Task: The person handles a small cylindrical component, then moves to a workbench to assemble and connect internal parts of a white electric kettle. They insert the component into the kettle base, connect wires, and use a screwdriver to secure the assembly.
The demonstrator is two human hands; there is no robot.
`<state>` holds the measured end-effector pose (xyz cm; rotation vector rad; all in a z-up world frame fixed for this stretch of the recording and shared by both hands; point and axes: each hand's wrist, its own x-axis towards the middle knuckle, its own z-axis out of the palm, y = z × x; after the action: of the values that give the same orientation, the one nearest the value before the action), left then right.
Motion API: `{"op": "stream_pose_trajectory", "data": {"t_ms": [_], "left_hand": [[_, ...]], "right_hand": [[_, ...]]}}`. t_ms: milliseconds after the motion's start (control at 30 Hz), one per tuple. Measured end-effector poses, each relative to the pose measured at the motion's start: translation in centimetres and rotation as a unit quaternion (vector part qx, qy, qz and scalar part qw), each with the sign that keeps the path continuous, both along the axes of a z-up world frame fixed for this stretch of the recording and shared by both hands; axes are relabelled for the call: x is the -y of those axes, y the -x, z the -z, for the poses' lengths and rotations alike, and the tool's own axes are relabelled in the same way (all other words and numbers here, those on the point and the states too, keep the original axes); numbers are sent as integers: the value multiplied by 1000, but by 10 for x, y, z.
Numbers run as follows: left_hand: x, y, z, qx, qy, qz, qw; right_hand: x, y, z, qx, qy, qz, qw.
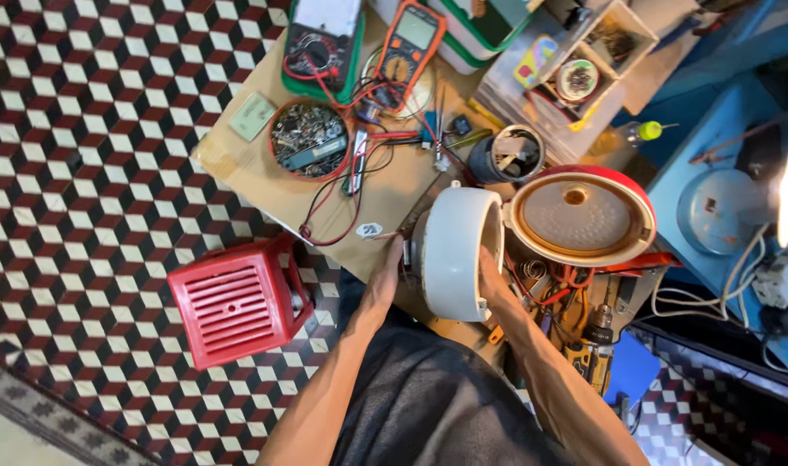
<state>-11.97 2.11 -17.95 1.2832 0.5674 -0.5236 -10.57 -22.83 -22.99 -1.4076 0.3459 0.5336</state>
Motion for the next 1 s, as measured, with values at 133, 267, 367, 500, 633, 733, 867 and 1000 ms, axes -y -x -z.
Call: {"op": "stream_pose_trajectory", "data": {"t_ms": [133, 267, 367, 500, 633, 733, 867, 1000], "left_hand": [[1, -1, -32, 120, -237, 88, 960], [16, 0, -116, 166, -311, 71, 933], [45, -8, -147, 150, -348, 146, 914], [62, -9, -151, 153, -383, 161, 896], [62, -7, -143, 158, -351, 140, 912], [59, -8, -142, 154, -342, 139, 916], [51, -19, -138, 141, -360, 149, 910], [39, -31, -145, 113, -328, 149, 926]], "right_hand": [[-6, 2, -73, 52, 147, -11, 988], [33, 38, -105, -60, 126, 261, 955], [75, 59, -96, -28, 214, 369, 904], [104, 43, -86, 32, 133, 386, 912], [109, 24, -87, 68, 82, 334, 937], [113, 24, -94, 48, 141, 323, 934], [117, 24, -97, 52, 160, 308, 936], [123, 15, -96, 66, 153, 307, 937]]}}
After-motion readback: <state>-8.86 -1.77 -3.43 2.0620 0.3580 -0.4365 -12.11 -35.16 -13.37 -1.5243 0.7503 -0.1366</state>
